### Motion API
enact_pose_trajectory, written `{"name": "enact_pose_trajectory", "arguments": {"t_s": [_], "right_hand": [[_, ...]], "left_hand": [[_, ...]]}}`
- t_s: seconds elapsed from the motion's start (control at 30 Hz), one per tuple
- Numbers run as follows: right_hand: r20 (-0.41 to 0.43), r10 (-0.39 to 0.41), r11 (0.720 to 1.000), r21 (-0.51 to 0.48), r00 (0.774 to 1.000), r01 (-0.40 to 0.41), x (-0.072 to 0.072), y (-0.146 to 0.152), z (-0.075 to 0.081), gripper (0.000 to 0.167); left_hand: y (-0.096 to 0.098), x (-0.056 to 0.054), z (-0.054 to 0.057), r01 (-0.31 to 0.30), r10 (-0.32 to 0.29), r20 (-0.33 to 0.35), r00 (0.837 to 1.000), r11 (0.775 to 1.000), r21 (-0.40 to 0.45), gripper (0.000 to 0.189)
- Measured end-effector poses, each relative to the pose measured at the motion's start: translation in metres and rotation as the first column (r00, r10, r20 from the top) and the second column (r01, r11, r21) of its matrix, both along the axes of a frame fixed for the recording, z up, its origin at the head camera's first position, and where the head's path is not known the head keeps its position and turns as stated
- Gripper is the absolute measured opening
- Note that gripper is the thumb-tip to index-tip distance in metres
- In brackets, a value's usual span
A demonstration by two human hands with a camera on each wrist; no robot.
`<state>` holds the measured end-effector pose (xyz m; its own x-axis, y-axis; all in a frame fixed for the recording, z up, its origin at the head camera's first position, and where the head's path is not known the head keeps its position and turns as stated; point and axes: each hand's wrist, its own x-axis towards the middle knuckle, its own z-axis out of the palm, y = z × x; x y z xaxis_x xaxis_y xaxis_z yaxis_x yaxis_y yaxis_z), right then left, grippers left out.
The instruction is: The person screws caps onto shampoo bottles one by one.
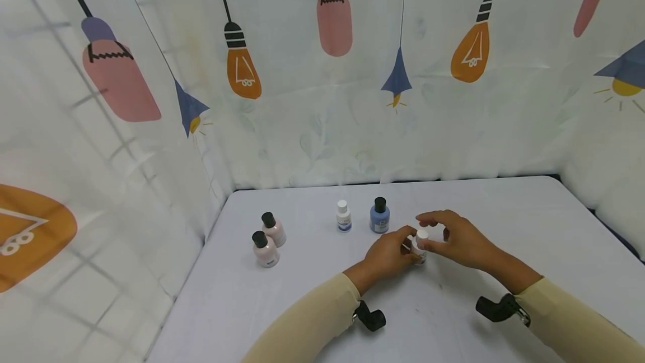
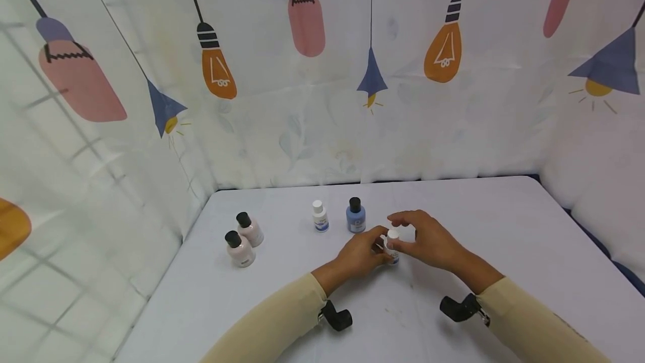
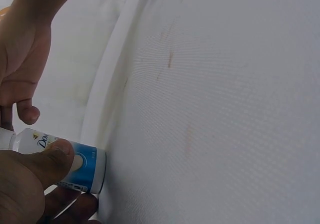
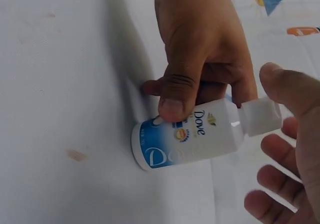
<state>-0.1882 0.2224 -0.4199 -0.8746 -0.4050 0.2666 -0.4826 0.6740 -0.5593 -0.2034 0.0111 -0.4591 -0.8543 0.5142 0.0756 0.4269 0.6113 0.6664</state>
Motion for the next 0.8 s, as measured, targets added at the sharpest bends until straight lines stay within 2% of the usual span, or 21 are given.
{"name": "enact_pose_trajectory", "arguments": {"t_s": [0.17, 0.3, 0.4, 0.5, 0.67, 0.8], "right_hand": [[-0.042, 0.067, 0.998, -0.017, 0.997, -0.068, 0.0023, 0.0031, 0.0005, 0.032], [-0.022, 0.003, 1.0, -0.007, 1.0, -0.003, 0.0004, 0.0014, -0.0008, 0.023], [0.017, -0.046, 0.999, 0.001, 0.999, 0.046, -0.0016, -0.0006, -0.0022, 0.024], [0.04, -0.056, 0.998, 0.011, 0.998, 0.056, -0.002, -0.0011, -0.0027, 0.028], [0.052, -0.015, 1.0, -0.001, 0.999, 0.015, 0.0003, 0.0006, -0.0005, 0.044], [0.037, 0.03, 1.0, -0.005, 0.999, -0.03, 0.0027, 0.0019, 0.0014, 0.036]], "left_hand": [[0.0003, 0.0, 0.0001, 0.002, -0.002, -0.01, 1.0, 1.0, -0.007, 0.048], [0.0002, -0.0002, 0.0005, -0.001, 0.001, -0.02, 1.0, 1.0, -0.009, 0.048], [0.0001, -0.0001, 0.0004, -0.008, 0.008, -0.023, 1.0, 1.0, -0.007, 0.049], [-0.0002, 0.0002, -0.0004, -0.02, 0.02, -0.011, 1.0, 1.0, 0.011, 0.05], [-0.0011, 0.0004, -0.0017, -0.04, 0.038, 0.034, 0.999, 0.997, 0.069, 0.05], [-0.0014, 0.0011, -0.002, -0.067, 0.057, 0.084, 0.995, 0.991, 0.118, 0.049]]}}
